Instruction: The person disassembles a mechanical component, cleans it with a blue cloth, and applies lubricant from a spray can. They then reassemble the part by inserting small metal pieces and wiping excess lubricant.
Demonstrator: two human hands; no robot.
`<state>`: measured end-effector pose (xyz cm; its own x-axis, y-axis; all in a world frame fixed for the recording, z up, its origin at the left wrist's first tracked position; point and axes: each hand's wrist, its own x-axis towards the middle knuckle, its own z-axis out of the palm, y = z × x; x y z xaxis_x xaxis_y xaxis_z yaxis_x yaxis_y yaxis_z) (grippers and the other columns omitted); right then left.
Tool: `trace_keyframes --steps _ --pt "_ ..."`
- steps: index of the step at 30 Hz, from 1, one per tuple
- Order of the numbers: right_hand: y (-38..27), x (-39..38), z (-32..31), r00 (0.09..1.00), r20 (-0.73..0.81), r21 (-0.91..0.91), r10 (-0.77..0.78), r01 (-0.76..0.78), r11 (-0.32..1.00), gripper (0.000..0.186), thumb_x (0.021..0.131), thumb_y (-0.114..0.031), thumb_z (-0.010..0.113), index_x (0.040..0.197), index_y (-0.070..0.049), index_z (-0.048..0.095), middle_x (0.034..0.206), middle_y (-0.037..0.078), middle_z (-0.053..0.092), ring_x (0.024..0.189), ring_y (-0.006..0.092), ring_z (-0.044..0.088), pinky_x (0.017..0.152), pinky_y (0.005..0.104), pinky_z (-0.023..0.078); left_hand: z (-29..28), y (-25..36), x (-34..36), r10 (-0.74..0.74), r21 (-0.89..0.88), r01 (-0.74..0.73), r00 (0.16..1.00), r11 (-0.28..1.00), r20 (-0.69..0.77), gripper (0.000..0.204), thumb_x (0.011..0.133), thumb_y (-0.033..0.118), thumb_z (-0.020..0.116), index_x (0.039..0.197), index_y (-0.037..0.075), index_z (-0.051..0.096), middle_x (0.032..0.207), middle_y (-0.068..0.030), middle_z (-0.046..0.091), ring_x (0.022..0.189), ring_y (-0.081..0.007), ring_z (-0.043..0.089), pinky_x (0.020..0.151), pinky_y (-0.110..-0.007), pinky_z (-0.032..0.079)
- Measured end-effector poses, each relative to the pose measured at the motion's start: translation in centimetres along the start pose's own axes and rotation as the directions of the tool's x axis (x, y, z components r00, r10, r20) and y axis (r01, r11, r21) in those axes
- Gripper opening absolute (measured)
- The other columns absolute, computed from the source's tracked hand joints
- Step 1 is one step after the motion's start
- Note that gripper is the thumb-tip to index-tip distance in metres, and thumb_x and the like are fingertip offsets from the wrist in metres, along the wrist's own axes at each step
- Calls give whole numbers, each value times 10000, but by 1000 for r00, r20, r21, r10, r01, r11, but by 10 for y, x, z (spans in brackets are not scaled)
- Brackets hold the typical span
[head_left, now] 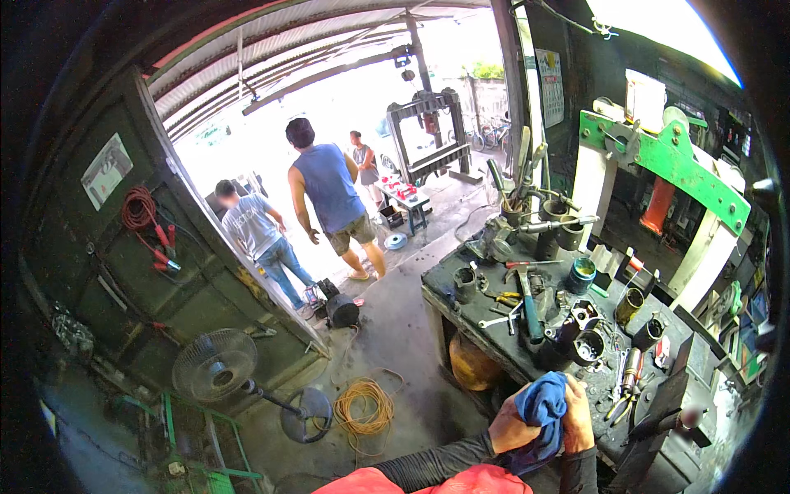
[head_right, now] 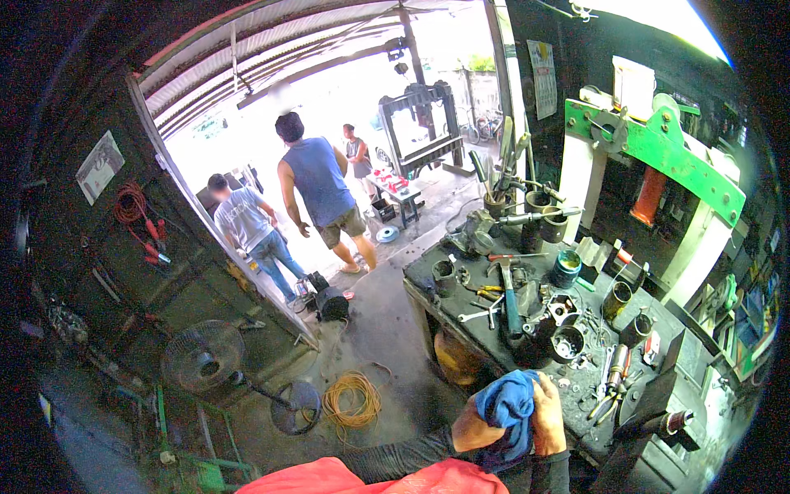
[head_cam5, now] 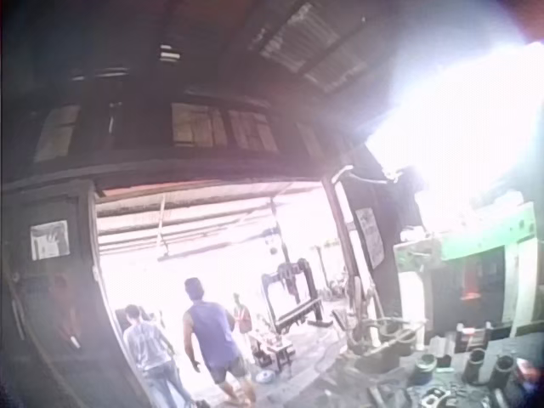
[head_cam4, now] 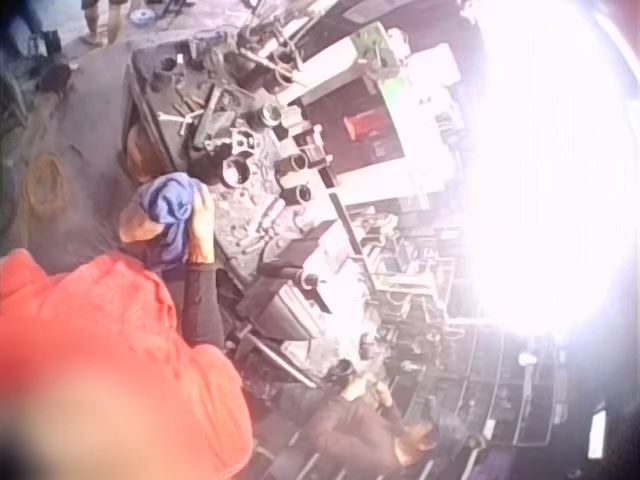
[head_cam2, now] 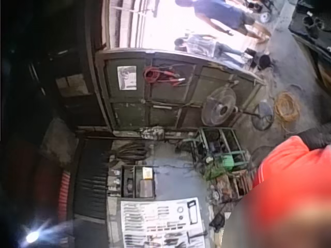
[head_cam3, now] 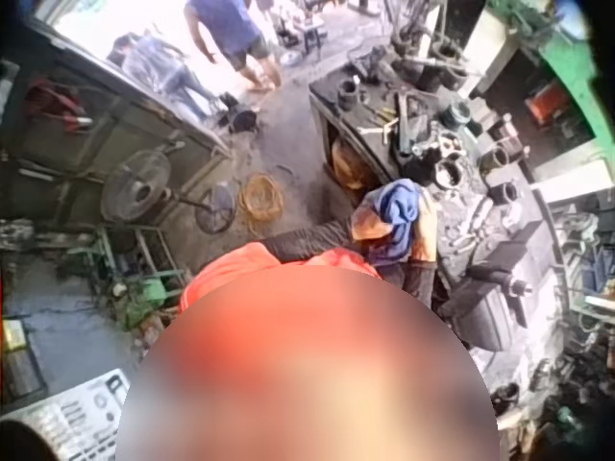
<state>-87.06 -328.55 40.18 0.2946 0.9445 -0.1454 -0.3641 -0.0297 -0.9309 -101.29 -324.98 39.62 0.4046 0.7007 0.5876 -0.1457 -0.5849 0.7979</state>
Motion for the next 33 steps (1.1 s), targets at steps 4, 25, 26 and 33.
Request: trace_keyframes --steps 4,25,26,33 --pt "15 -14 4 806 -147 -625 -573 373 685 272 1067 -122 545 1273 49 593 1137 158 651 1065 281 625 999 387 493 0 -17 12 285 581 -271 956 768 68 222 909 111 647 1125 96 698 1181 -117 698 1083 -285 678 988 -424 518" --pt "24 27 12 880 -353 -341 -318 196 919 270 1085 -229 593 1026 14 697 1010 115 661 913 216 574 854 375 450 3 -75 30 -108 -52 107 994 993 -22 127 963 36 650 1086 13 633 1077 -47 662 1045 -195 618 997 -364 490" --pt "20 37 5 942 -286 -63 -174 162 985 274 1089 -240 596 961 -22 703 951 55 656 840 149 544 767 334 434 -1 -80 32 -27 41 28 999 999 -32 130 956 38 654 1083 14 636 1089 -60 672 1059 -206 623 1017 -372 484" --pt "20 44 16 730 -316 -577 -606 359 734 223 1072 -139 606 1173 45 681 1174 108 679 1079 213 621 986 361 477 -21 -73 65 -384 -649 373 914 663 133 197 923 -36 647 997 103 528 968 30 502 958 -88 534 893 -264 470"
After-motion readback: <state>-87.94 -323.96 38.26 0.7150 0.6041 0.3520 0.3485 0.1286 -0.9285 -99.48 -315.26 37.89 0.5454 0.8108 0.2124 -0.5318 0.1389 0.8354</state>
